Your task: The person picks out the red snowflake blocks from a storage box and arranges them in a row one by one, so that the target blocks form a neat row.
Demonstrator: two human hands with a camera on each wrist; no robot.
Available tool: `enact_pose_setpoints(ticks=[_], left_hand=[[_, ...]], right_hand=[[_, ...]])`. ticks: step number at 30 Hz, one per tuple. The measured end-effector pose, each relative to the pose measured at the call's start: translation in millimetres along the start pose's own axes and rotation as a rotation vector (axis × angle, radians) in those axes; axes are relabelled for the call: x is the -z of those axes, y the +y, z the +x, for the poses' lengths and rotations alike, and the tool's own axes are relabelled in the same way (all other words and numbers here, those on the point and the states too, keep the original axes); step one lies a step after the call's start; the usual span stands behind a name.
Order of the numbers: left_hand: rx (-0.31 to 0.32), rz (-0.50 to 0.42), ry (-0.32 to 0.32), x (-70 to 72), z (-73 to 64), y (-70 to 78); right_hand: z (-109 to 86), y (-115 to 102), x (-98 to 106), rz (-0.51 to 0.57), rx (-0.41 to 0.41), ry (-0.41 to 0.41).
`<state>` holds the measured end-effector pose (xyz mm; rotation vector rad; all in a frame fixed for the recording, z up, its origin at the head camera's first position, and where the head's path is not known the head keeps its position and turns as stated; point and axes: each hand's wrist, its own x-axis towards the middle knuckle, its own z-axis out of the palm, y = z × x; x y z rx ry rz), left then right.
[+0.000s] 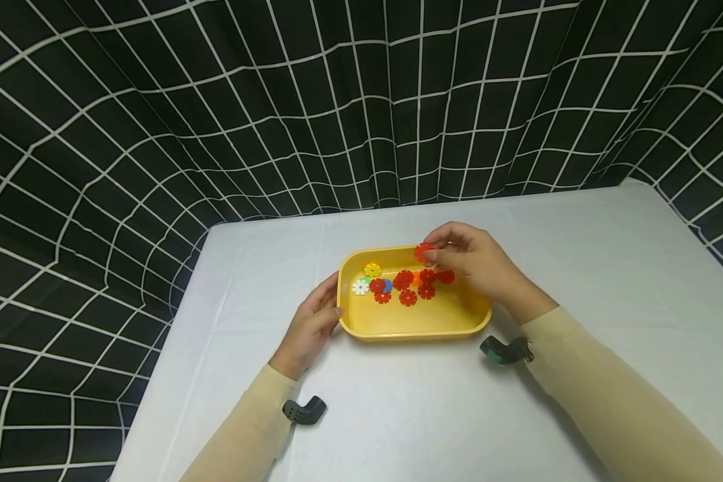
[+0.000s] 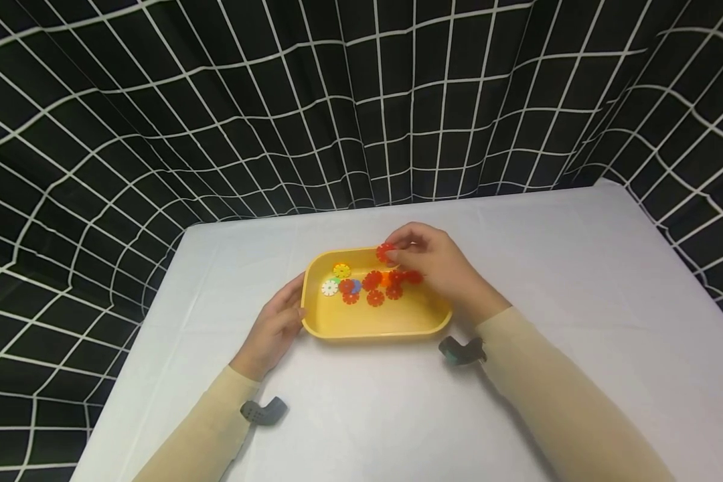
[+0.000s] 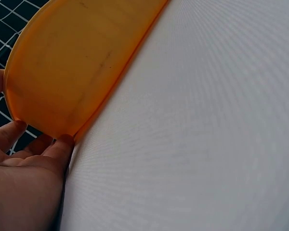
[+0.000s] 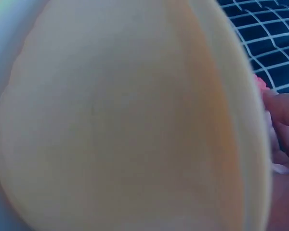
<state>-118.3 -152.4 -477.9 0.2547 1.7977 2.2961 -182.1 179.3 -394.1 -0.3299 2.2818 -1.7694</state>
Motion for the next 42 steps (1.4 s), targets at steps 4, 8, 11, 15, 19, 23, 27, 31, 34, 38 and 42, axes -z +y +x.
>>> enact_pose_setpoints(ticks=[4, 8, 11, 15, 19, 23, 27, 31, 34, 38, 42], left_hand=[[0.003, 0.002, 0.004, -0.9, 0.2, 1.6], [0.000, -0.007, 0.006, -1.9, 0.8, 3.1], [0.000, -0.006, 0.010, -2.2, 0.9, 3.5], [0.004, -0.002, 0.011, -2.1, 0.8, 2.9], [0.010, 0.003, 0.010, -1.7, 0.8, 1.6], [0.015, 0.008, 0.013, -2.2, 0.9, 1.7], [0.014, -0.002, 0.015, -2.9, 1.3, 2.3], [0.007, -0.009, 0.010, -2.7, 1.5, 2.0], [0.003, -0.007, 0.005, -2.5, 1.4, 1.7], [0.003, -0.006, 0.005, -2.4, 1.0, 1.5], [0.005, -0.006, 0.008, -1.2, 0.0, 1.1]], right_hand=[[-6.5, 1, 9, -0.025, 0.019, 0.022], [-10.7, 3, 18, -0.047, 0.040, 0.045], [-13.8, 5, 23, -0.053, 0.042, 0.063], [-20.9, 8, 30, -0.089, 0.012, 0.093], [-28.9, 15, 38, -0.103, -0.020, 0.108], [-36.4, 27, 49, -0.079, -0.027, 0.126], [-41.7, 37, 60, -0.038, -0.025, 0.170], [-47.0, 48, 72, -0.033, -0.048, 0.219], [-51.3, 58, 79, -0.084, -0.064, 0.261], [-55.4, 74, 87, -0.165, -0.101, 0.319], [-54.7, 88, 93, -0.245, -0.158, 0.340]])
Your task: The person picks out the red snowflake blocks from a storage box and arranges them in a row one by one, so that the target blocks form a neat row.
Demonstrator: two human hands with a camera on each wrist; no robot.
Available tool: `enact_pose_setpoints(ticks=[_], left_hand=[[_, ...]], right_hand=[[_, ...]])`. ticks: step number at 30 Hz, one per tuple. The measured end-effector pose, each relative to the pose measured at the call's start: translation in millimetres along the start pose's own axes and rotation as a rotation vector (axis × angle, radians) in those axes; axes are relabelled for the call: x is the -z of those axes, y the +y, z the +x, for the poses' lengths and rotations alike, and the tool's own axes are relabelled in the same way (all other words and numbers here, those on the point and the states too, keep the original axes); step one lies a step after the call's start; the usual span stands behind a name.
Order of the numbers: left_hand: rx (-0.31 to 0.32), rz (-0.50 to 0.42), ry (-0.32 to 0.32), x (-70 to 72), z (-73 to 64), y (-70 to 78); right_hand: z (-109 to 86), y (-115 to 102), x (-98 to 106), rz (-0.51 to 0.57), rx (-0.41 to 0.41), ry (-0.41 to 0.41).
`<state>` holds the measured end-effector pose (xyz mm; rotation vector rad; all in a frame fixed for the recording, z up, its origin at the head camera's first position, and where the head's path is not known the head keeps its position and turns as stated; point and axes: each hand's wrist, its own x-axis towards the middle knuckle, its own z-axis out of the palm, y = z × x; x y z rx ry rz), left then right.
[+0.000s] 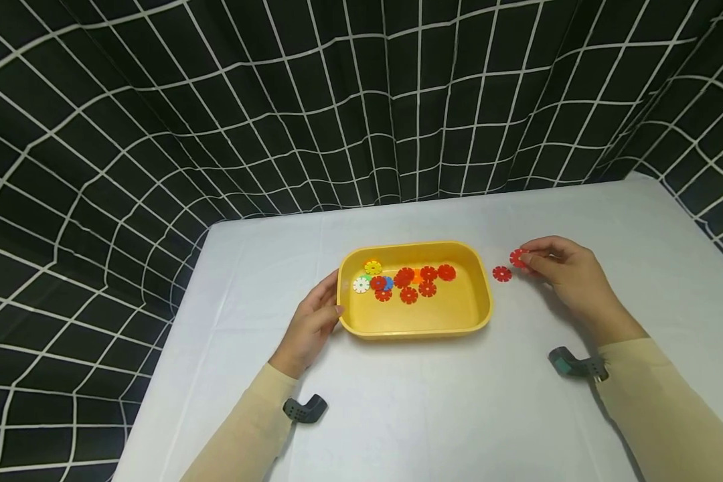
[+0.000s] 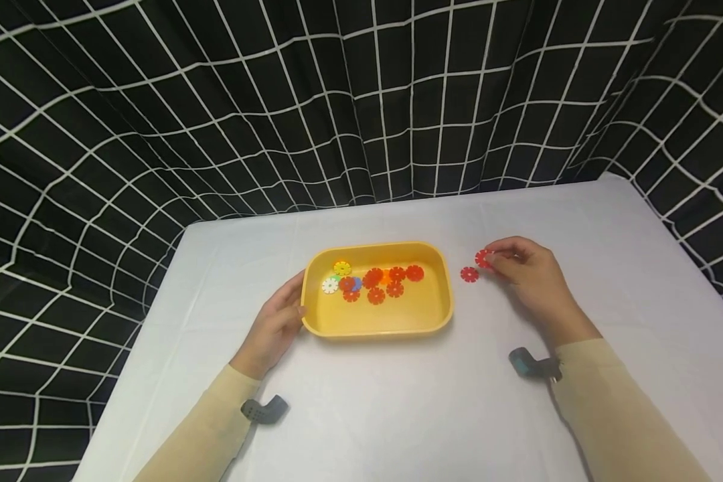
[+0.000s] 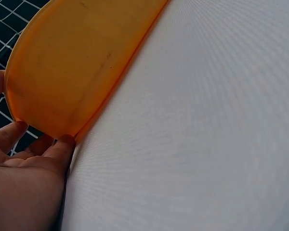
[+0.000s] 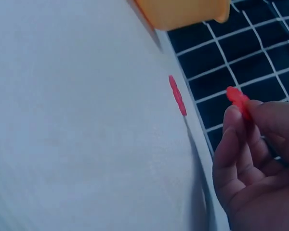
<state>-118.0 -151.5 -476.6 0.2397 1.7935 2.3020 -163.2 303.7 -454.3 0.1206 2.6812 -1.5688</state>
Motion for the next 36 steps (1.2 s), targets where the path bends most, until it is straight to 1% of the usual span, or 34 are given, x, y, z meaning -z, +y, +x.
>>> enact_pose_setpoints(ticks=[3, 6, 11, 17, 21, 32, 36], left_hand=[[-0.001, -0.002, -0.002, 0.6, -0.4, 0.0], [-0.003, -0.002, -0.010, 0.8, -0.3, 0.1], [-0.002, -0.006, -0.012, 1.1, -0.1, -0.3], [0.001, -0.005, -0.013, 0.3, 0.0, 0.3], [-0.003, -0.002, -0.013, 0.0, -0.3, 0.9], [-0.009, -0.007, -0.019, 0.5, -0.9, 1.0], [-0.009, -0.008, -0.021, 0.6, -1.0, 0.7]], right_hand=[[4.2, 8, 1, -0.048, -0.021, 0.010], [6.3, 13, 1, -0.088, -0.025, 0.025], [7.0, 17, 0, -0.157, 0.000, 0.036], [5.1, 17, -3, -0.244, 0.043, 0.029], [5.1, 15, -4, -0.267, 0.052, 0.017], [3.8, 11, -5, -0.279, 0.047, 0.003], [2.9, 10, -5, -0.287, 0.041, 0.014]])
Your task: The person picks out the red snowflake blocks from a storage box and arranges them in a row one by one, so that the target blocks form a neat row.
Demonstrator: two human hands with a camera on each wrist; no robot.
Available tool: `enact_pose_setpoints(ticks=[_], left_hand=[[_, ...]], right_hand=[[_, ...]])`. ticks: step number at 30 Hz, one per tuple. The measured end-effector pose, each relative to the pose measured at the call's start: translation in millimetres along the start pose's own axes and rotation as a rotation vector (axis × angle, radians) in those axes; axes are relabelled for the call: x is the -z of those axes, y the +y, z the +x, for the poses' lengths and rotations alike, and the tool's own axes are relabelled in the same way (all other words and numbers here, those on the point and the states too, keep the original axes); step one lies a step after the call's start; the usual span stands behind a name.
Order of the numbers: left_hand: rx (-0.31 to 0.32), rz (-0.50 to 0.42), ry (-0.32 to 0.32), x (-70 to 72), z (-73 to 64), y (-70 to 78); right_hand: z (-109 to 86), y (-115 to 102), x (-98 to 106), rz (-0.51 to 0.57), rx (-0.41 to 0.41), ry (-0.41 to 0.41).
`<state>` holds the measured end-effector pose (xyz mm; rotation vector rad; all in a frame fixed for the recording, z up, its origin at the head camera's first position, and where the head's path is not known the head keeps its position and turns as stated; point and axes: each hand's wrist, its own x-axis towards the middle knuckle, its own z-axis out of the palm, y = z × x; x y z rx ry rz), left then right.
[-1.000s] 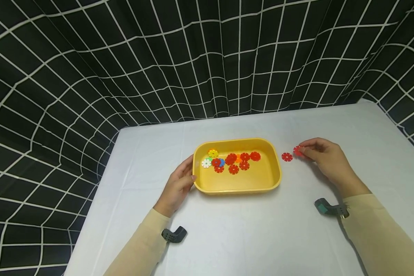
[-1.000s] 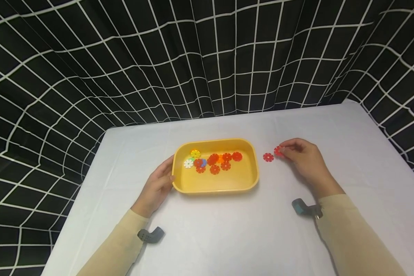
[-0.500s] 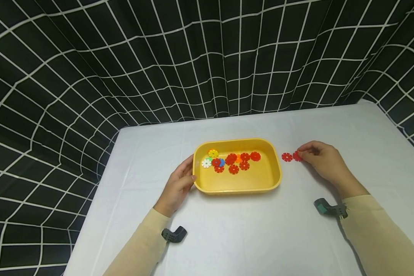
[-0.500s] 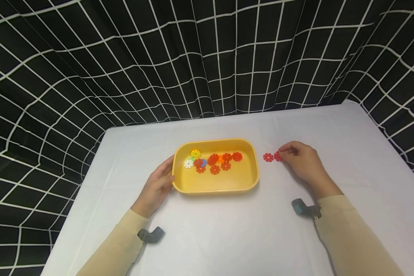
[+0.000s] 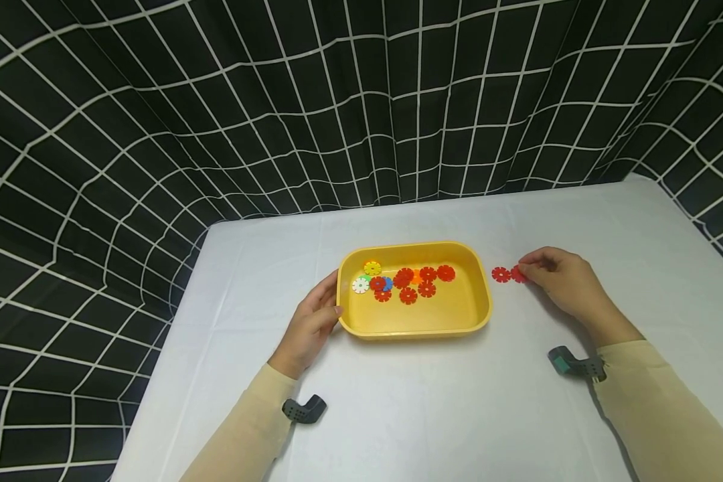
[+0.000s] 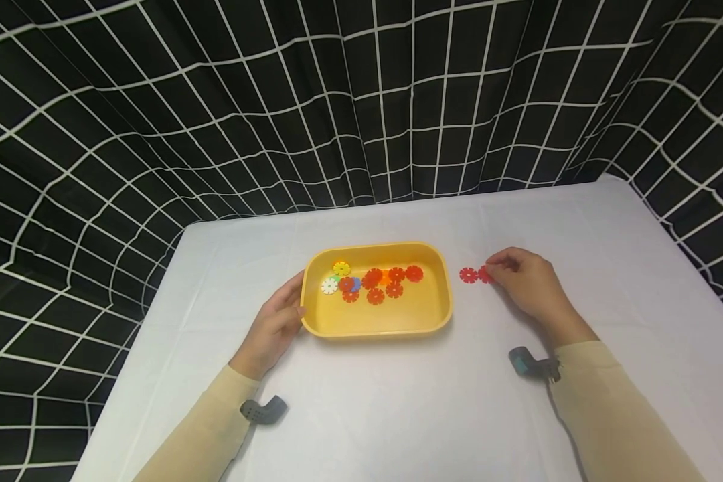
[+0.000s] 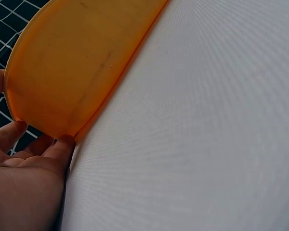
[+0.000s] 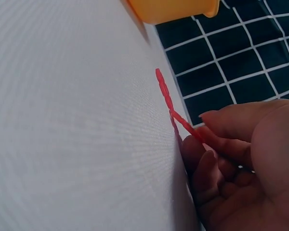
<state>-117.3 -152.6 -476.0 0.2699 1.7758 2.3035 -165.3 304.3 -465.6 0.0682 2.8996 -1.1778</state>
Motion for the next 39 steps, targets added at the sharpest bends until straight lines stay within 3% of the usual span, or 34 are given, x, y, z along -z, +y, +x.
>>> enact_pose_setpoints(ticks=[8, 18, 26, 30, 39], left_hand=[[-0.009, 0.008, -0.006, 0.1, 0.7, -0.4], [-0.007, 0.013, 0.001, -0.5, 1.3, -1.8], [0.003, 0.008, 0.005, -0.2, 0.5, -1.5], [-0.006, 0.009, -0.005, -0.3, 0.5, -0.9], [-0.003, 0.009, 0.001, -0.5, 0.4, -0.5]], right_hand=[[-0.9, -1, 4, 0.039, -0.026, 0.025], [-5.7, -8, 13, 0.372, -0.072, 0.015], [-12.2, -25, 14, 0.525, 0.053, 0.001], [-16.7, -39, 12, 0.526, 0.116, -0.042], [-26.2, -73, 3, 0.544, 0.178, -0.103]])
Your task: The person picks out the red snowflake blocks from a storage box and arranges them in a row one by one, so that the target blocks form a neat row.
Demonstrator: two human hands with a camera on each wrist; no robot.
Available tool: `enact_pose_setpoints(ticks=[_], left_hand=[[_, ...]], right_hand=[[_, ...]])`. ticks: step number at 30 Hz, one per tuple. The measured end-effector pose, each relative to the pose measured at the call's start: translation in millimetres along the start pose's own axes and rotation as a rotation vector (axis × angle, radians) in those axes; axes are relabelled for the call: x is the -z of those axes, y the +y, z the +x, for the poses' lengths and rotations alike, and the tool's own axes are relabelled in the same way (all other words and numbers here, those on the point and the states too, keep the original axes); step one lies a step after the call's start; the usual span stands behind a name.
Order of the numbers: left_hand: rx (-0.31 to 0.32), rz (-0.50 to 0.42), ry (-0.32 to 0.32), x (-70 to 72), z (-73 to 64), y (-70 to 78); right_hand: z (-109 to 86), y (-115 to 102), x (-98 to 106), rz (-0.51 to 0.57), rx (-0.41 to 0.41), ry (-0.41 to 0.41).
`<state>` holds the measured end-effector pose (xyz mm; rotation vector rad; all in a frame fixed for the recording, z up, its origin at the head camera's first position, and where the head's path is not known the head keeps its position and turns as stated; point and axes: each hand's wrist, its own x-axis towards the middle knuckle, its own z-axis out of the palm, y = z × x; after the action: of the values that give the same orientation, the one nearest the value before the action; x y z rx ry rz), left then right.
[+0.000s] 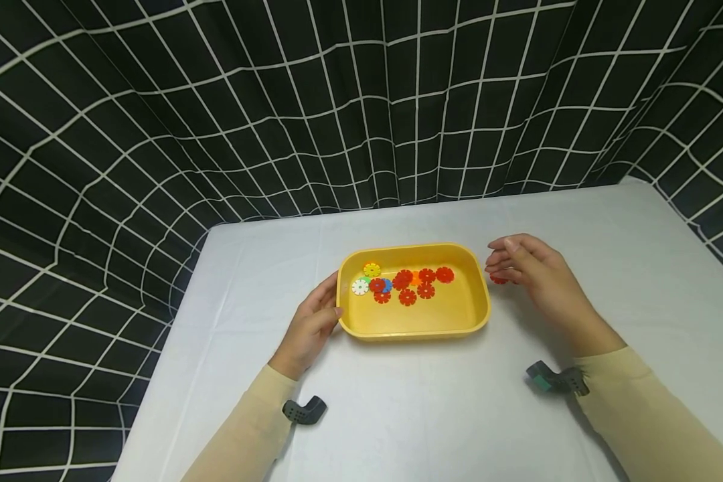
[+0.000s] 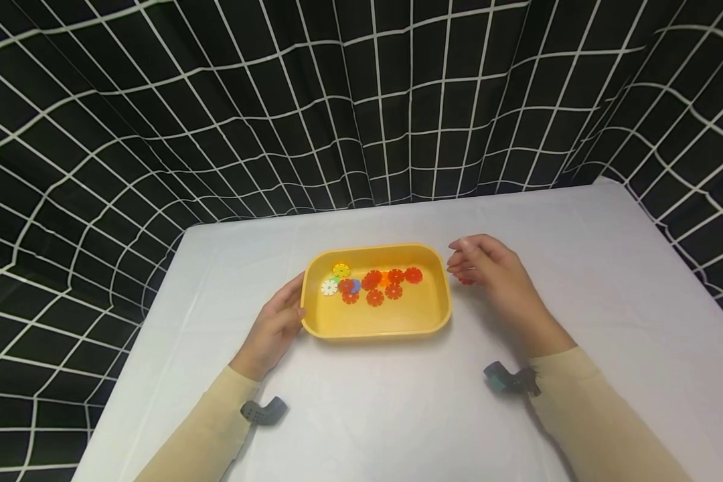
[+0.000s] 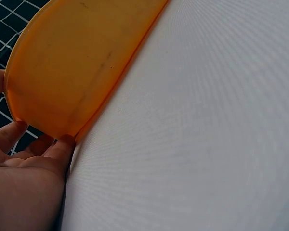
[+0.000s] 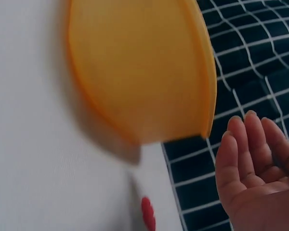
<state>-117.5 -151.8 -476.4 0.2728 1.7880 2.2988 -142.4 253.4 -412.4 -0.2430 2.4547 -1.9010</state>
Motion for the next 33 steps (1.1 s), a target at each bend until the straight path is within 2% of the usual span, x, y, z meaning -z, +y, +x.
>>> enact_pose_setpoints(ticks=[5, 12, 27, 33], left_hand=[[-0.003, 0.001, 0.000, -0.1, -0.4, 0.2], [0.006, 0.003, 0.011, -0.2, -1.1, 0.3], [0.008, 0.014, 0.002, -0.2, 0.3, 1.1], [0.010, 0.008, 0.003, 0.6, 0.8, 1.2]], right_hand=[[2.3, -13, -13, 0.015, 0.010, -0.029], [10.5, -27, -35, 0.095, 0.036, -0.088], [29.8, -42, -80, 0.021, -0.003, -0.173], [39.8, -45, -97, 0.048, 0.000, -0.204]])
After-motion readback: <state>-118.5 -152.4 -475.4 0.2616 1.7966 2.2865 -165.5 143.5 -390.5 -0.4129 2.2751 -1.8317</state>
